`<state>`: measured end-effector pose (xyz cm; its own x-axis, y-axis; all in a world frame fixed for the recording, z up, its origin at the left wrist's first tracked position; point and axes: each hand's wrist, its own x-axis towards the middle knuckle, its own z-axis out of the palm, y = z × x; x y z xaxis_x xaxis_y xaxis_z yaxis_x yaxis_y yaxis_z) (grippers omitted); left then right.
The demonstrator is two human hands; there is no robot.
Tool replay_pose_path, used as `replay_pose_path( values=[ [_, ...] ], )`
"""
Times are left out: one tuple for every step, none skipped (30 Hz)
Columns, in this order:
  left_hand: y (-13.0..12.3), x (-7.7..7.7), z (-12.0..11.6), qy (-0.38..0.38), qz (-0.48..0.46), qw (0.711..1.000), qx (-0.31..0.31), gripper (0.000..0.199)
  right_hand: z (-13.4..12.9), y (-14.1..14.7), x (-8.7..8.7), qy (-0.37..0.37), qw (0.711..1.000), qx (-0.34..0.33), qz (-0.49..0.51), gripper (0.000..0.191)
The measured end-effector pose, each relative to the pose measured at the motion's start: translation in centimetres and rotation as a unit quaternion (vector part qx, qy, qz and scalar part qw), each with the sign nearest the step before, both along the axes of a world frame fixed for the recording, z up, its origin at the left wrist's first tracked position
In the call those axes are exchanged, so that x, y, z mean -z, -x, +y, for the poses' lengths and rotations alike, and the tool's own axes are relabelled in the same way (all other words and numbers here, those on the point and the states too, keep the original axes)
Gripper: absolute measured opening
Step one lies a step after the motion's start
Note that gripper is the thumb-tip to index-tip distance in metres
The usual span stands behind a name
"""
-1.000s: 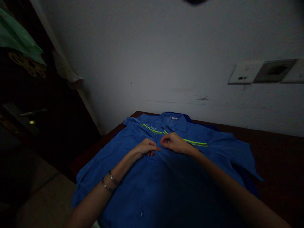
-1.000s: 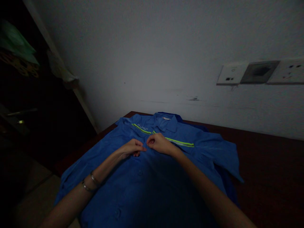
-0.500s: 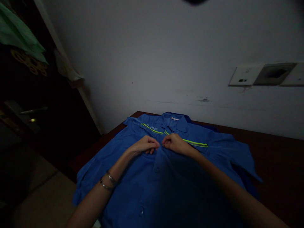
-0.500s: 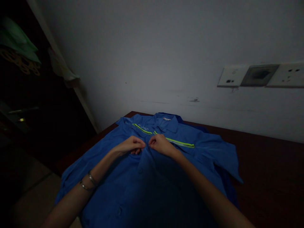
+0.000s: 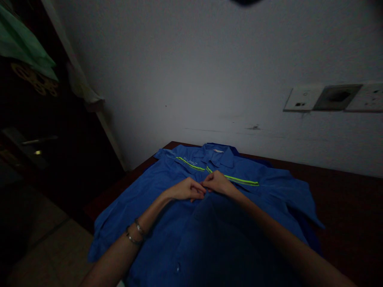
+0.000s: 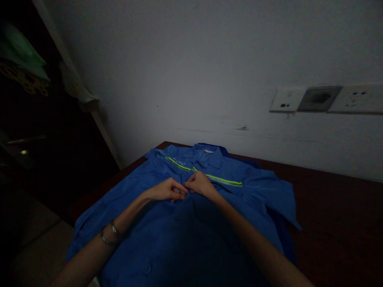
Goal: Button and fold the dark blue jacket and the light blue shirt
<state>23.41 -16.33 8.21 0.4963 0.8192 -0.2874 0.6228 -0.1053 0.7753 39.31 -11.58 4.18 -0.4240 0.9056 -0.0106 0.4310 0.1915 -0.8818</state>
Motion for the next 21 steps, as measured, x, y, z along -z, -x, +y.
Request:
replay_pose_path(
  values=[
    [0.0, -0.1, 0.0, 0.002, 0.004, 1.0, 0.009, 0.037, 0.0, 0.0, 0.0, 0.007, 1.0, 0.0, 0.004, 0.014],
    [0.1, -0.2, -0.1, 0.002, 0.006, 1.0, 0.016, 0.038, 0.1, -0.1, 0.0, 0.011, 1.0, -0.001, 0.009, 0.011],
    [0.3, -0.3, 0.0, 0.0, 0.007, 1.0, 0.022, 0.038, 0.1, -0.1, 0.0, 0.016, 1.0, -0.003, 0.017, 0.01],
    [0.5, -0.4, 0.0, -0.004, 0.005, 1.0, 0.026, 0.037, 0.1, -0.2, 0.0, 0.022, 0.999, -0.005, 0.028, 0.01],
    [0.8, -0.5, 0.2, -0.012, 0.002, 1.0, 0.028, 0.035, 0.1, -0.3, 0.0, 0.032, 0.999, -0.005, 0.042, 0.011],
    [1.0, -0.6, 0.3, -0.021, -0.002, 0.999, 0.029, 0.034, 0.2, -0.4, 0.0, 0.045, 0.997, -0.004, 0.058, 0.012],
    [1.3, -0.7, 0.5, -0.031, -0.005, 0.999, 0.025, 0.033, 0.1, -0.5, 0.1, 0.06, 0.995, -0.002, 0.076, 0.012],
    [1.6, -0.7, 0.7, -0.045, -0.005, 0.999, 0.015, 0.033, 0.1, -0.6, 0.1, 0.077, 0.993, 0.002, 0.095, 0.013],
    [1.7, -0.7, 1.0, -0.063, -0.003, 0.998, 0.0, 0.032, 0.1, -0.8, 0.2, 0.092, 0.989, 0.004, 0.113, 0.013],
    [1.8, -0.5, 1.2, -0.088, -0.001, 0.996, -0.02, 0.03, 0.0, -0.9, 0.3, 0.104, 0.986, 0.006, 0.129, 0.013],
    [1.9, -0.3, 1.3, -0.12, 0.0, 0.992, -0.041, 0.029, -0.1, -1.1, 0.4, 0.112, 0.983, 0.006, 0.144, 0.013],
    [1.8, 0.0, 1.5, -0.157, 0.0, 0.986, -0.06, 0.026, -0.3, -1.3, 0.6, 0.118, 0.981, 0.007, 0.156, 0.012],
    [1.6, 0.3, 1.6, -0.194, 0.0, 0.979, -0.071, 0.024, -0.4, -1.4, 0.8, 0.121, 0.979, 0.008, 0.165, 0.012],
    [1.4, 0.6, 1.6, -0.227, 0.001, 0.971, -0.075, 0.023, -0.5, -1.5, 0.9, 0.123, 0.977, 0.009, 0.172, 0.012],
    [1.2, 0.9, 1.5, -0.253, 0.004, 0.965, -0.072, 0.021, -0.6, -1.6, 1.1, 0.124, 0.976, 0.011, 0.178, 0.013],
    [0.9, 1.2, 1.5, -0.275, 0.009, 0.959, -0.067, 0.021, -0.7, -1.6, 1.3, 0.125, 0.975, 0.014, 0.182, 0.013],
    [0.7, 1.5, 1.4, -0.29, 0.016, 0.955, -0.06, 0.02, -0.7, -1.6, 1.5, 0.124, 0.975, 0.018, 0.185, 0.014],
    [0.5, 1.7, 1.3, -0.302, 0.022, 0.951, -0.054, 0.02, -0.7, -1.6, 1.6, 0.124, 0.974, 0.019, 0.186, 0.014],
    [0.3, 1.9, 1.2, -0.313, 0.026, 0.948, -0.05, 0.02, -0.7, -1.6, 1.8, 0.123, 0.974, 0.018, 0.187, 0.015],
    [0.2, 2.0, 1.1, -0.32, 0.029, 0.946, -0.047, 0.02, -0.6, -1.6, 1.9, 0.123, 0.974, 0.016, 0.188, 0.015],
    [0.1, 2.1, 1.0, -0.326, 0.031, 0.944, -0.044, 0.019, -0.5, -1.6, 2.0, 0.122, 0.974, 0.013, 0.188, 0.015]
  ],
)
